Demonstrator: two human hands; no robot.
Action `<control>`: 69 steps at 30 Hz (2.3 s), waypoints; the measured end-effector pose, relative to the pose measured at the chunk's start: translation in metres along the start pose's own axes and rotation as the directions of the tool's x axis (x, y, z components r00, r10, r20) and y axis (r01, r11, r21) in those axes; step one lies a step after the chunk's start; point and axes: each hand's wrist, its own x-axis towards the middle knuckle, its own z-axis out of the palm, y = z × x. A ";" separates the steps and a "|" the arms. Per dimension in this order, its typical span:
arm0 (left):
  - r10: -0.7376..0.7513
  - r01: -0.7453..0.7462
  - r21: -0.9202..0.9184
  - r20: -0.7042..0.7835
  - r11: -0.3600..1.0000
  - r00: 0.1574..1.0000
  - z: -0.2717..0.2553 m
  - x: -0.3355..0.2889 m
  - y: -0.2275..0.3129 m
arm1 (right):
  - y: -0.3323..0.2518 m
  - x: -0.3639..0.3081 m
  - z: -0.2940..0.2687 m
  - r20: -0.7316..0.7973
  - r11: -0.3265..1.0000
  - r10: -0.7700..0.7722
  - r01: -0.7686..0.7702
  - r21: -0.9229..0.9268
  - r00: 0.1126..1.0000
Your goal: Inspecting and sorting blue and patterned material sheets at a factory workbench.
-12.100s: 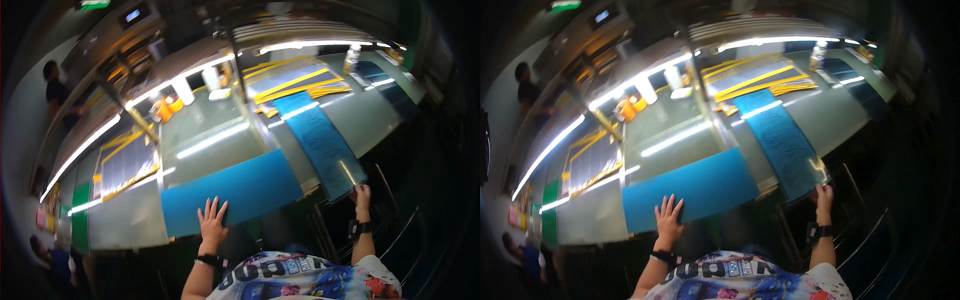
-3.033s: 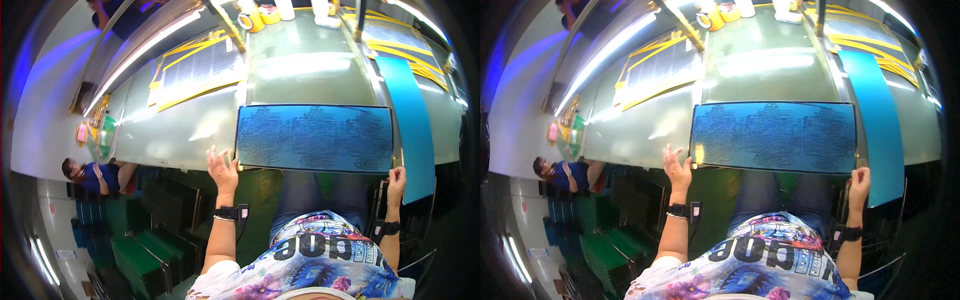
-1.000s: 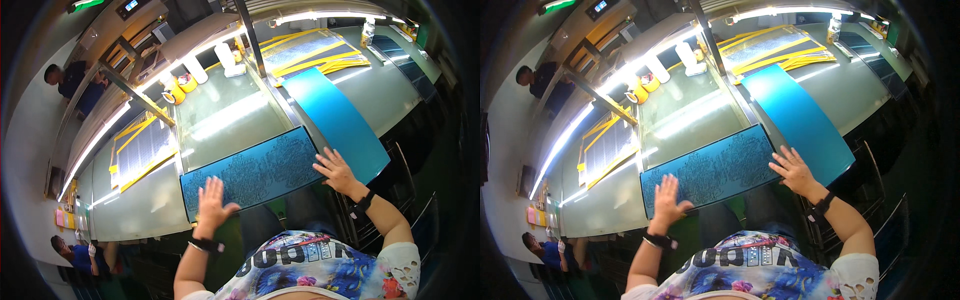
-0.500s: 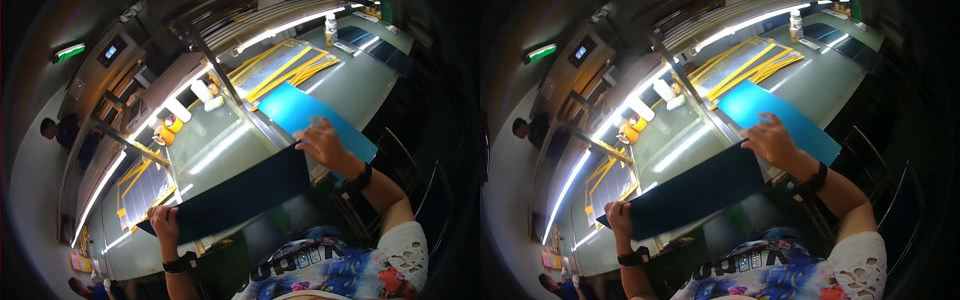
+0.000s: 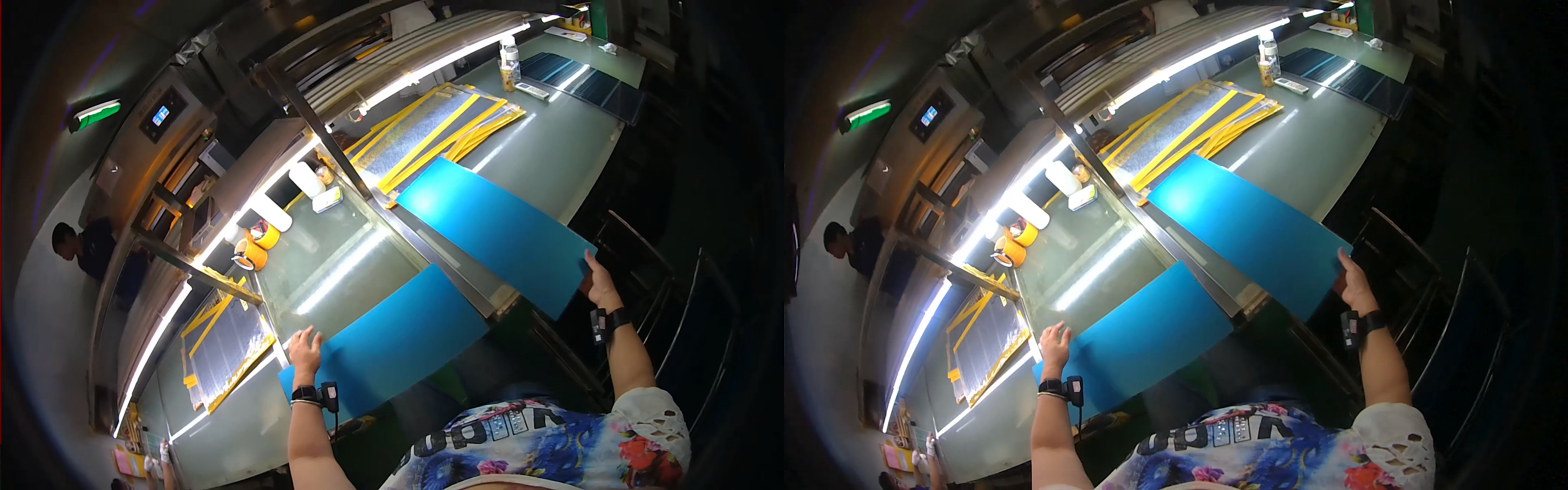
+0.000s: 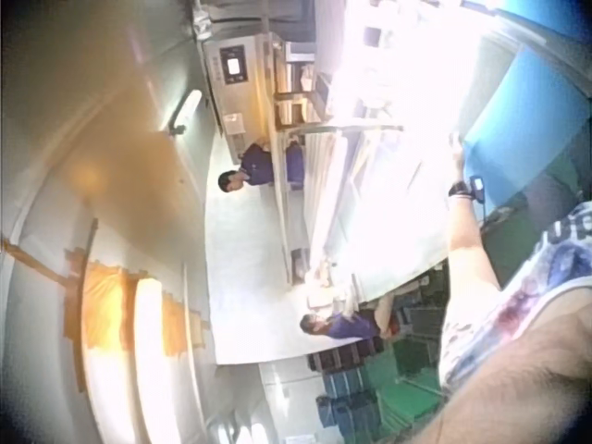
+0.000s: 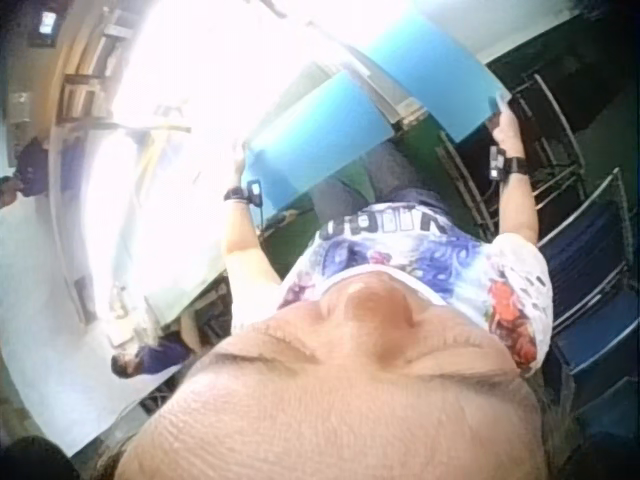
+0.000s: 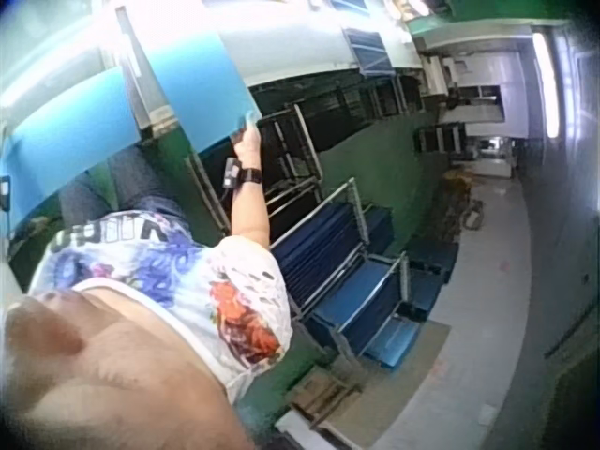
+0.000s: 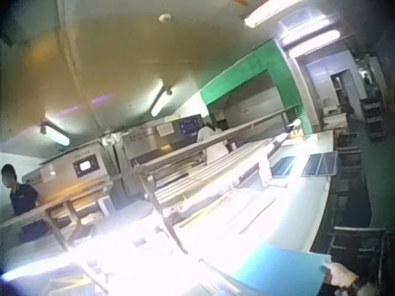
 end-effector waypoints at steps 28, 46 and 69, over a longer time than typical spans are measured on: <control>0.432 -0.446 0.085 0.138 0.891 0.891 -0.016 -0.009 0.175 | 0.026 -0.066 0.096 0.896 -0.400 0.082 0.838 -0.371 0.436; 0.742 -0.720 -0.188 0.253 0.668 0.621 0.113 0.019 0.364 | -0.064 -0.004 0.179 0.676 -0.229 -0.504 0.671 -0.705 0.538; 0.390 0.569 -0.400 0.446 -0.718 0.805 0.050 0.056 0.254 | -0.098 -0.092 0.111 0.690 0.002 -0.580 0.848 -0.530 0.432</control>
